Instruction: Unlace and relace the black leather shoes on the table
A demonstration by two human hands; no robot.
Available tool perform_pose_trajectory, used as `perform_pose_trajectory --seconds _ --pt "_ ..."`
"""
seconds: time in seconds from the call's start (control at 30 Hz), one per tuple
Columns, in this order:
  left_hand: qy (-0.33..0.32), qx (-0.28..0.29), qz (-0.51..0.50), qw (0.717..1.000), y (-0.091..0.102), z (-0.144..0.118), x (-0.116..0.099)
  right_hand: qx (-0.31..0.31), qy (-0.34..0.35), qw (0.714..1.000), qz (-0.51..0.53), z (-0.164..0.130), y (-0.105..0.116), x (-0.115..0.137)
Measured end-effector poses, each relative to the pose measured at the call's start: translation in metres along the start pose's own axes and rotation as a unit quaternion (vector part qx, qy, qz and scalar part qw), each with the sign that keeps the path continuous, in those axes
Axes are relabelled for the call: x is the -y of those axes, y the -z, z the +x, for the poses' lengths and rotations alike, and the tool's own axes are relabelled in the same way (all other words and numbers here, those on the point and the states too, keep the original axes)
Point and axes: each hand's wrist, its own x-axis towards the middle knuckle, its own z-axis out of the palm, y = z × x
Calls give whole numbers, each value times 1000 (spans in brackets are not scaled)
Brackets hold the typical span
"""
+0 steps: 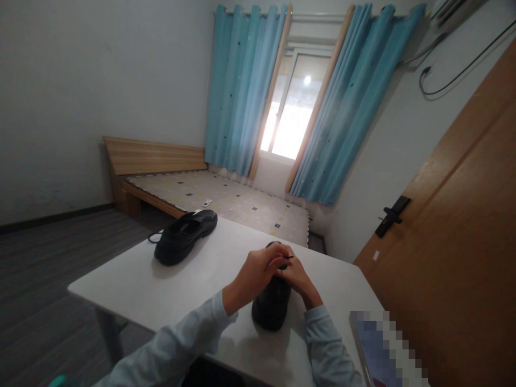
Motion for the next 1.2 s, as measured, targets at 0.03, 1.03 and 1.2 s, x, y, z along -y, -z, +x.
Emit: perform_pose_trajectory --seconds 0.03,1.03,1.2 --pt "-4 -5 7 1000 0 -4 -3 -1 1 1000 4 0 0 0" --pt "-196 -21 104 975 -7 -59 -20 6 -17 997 -74 0 -1 -2" --pt "-200 -18 107 974 -3 -51 -24 8 -14 997 -78 1 -2 -2"
